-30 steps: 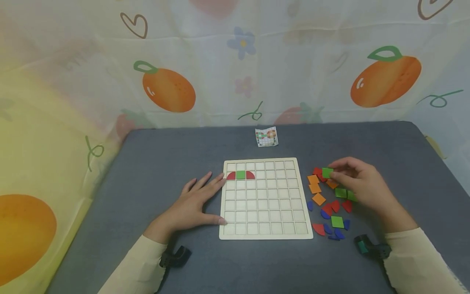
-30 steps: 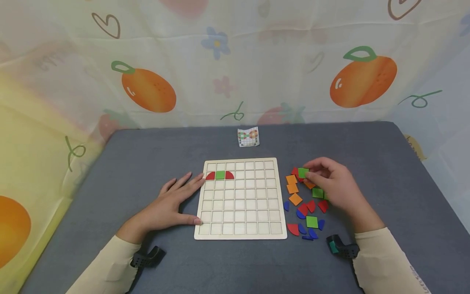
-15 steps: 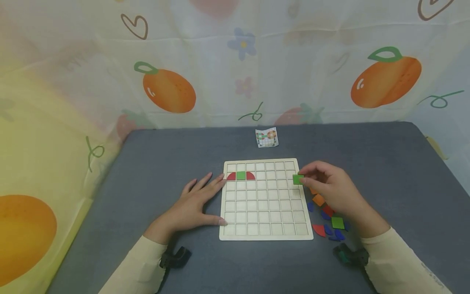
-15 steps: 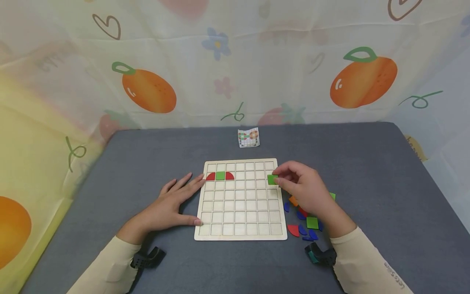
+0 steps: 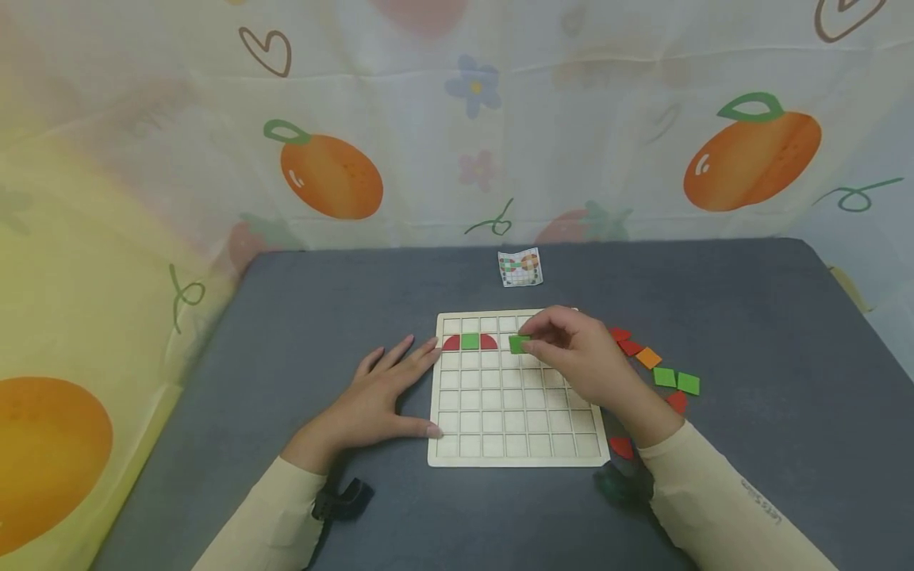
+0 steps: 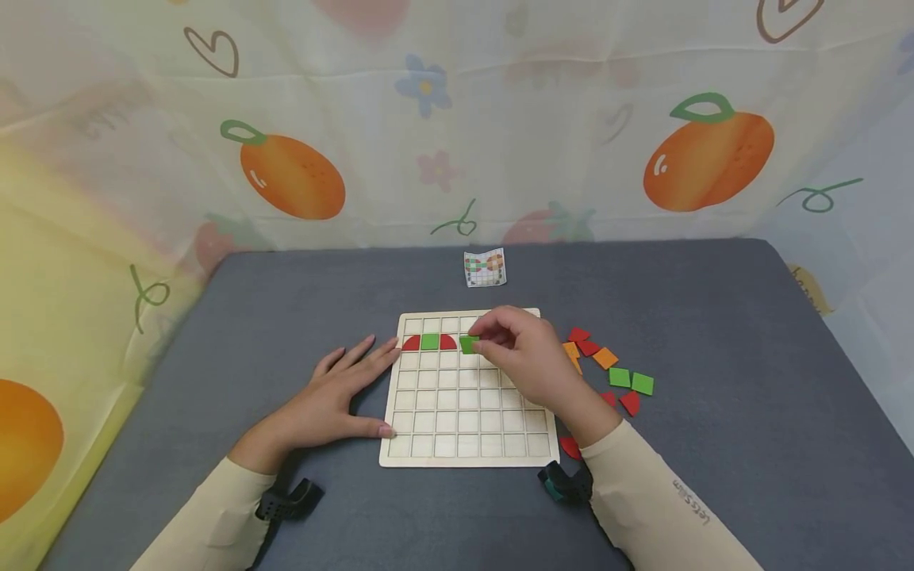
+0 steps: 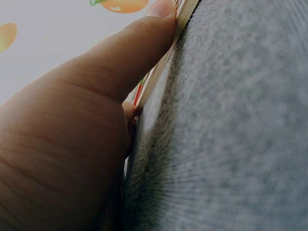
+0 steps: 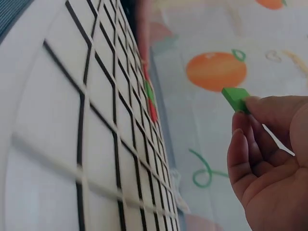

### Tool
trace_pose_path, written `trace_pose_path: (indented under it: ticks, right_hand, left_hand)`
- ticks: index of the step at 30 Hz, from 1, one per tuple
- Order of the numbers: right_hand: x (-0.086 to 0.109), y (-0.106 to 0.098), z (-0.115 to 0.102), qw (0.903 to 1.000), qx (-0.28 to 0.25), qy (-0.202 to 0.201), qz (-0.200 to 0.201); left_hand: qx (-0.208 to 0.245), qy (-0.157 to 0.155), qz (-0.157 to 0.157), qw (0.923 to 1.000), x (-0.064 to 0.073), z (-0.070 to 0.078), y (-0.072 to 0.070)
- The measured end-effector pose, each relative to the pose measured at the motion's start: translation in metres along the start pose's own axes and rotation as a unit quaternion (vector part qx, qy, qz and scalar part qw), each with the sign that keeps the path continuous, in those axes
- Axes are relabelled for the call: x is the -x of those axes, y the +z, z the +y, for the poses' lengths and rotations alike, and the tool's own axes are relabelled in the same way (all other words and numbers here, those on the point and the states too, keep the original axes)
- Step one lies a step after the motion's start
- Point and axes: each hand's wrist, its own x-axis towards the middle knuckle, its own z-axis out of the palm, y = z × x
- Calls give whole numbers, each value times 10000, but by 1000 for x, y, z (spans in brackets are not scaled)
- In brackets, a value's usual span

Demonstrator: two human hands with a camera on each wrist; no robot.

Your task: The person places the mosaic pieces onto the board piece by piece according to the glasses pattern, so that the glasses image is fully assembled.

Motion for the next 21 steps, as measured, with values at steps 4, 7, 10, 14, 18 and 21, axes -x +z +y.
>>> trace_pose_path:
  ticks: [4,7,10,14,18,21]
  right_hand:
    - [-11,18,-6,9996,64,3,-282]
    - [-19,30,-8,9990,115,6,-435]
    - [-26,43,-7,9983,212,-50,-549]
    - [-35,58,-5,9964,396,-34,-745]
    - [-42,69,-6,9947,499,24,-902]
    - [-48,74,-7,9934,561,65,-997]
  left_hand:
    - [15,24,7,10000,0,0,0]
    - [23,46,13,10000,0,1,0]
    - [45,78,39,10000,-1,0,0]
    - [59,94,44,9999,0,0,-1]
    - [42,124,67,9999,0,1,-2]
    - [51,158,99,9998,0,2,-2]
